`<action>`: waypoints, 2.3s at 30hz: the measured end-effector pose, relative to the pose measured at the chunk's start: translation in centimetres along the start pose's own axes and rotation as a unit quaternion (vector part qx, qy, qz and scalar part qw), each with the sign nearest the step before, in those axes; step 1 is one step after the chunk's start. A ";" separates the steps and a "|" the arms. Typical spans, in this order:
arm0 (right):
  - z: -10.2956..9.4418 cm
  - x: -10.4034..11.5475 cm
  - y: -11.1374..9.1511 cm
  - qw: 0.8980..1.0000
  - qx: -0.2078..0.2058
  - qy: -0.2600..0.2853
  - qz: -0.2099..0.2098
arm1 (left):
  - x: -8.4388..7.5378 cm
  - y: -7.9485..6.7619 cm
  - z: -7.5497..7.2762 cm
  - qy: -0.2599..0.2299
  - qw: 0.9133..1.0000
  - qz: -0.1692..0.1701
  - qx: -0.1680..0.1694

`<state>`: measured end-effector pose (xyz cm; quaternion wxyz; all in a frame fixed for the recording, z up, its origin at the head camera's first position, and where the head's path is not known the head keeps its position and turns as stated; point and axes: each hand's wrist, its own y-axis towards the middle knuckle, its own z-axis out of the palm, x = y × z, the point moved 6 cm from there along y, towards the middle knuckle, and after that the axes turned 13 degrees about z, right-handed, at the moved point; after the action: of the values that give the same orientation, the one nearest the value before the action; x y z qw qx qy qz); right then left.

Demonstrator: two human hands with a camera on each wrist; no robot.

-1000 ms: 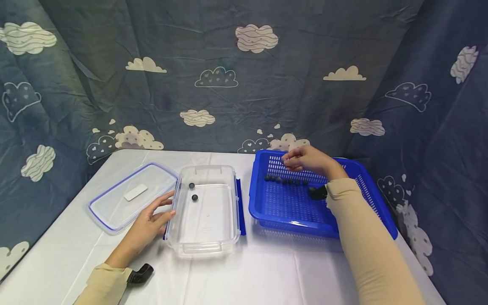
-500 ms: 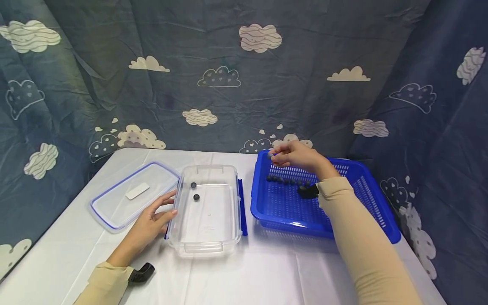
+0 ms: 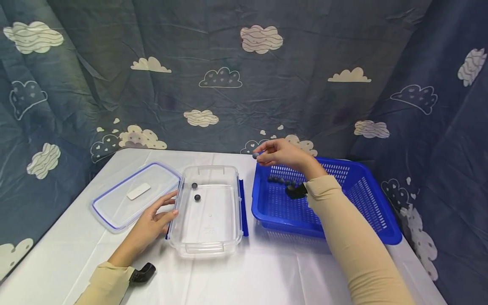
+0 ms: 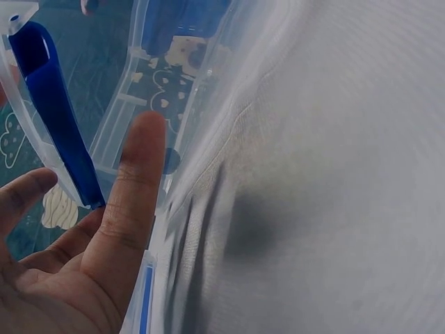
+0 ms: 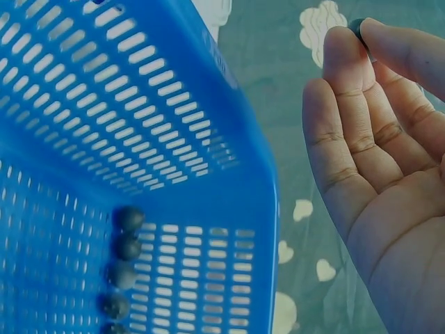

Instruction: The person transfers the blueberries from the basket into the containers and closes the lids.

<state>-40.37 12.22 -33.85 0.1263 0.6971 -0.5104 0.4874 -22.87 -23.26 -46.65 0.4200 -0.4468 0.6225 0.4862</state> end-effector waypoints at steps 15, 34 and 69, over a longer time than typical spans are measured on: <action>3.2 2.3 1.7 1.000 0.019 -0.017 -0.005 | -0.1 0.0 0.1 0.002 1.000 -0.002 -0.002; 7.6 3.6 4.1 0.999 0.047 -0.016 -0.007 | 0.2 0.2 -0.1 -0.001 1.000 0.003 0.004; 13.5 4.8 6.6 0.990 0.105 -0.077 0.058 | 0.2 0.2 -0.1 0.009 1.000 -0.006 -0.001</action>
<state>-38.47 -2.66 -38.70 -0.0159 0.7114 -0.5038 0.4897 -23.07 -23.41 -46.78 0.4167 -0.4551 0.6232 0.4805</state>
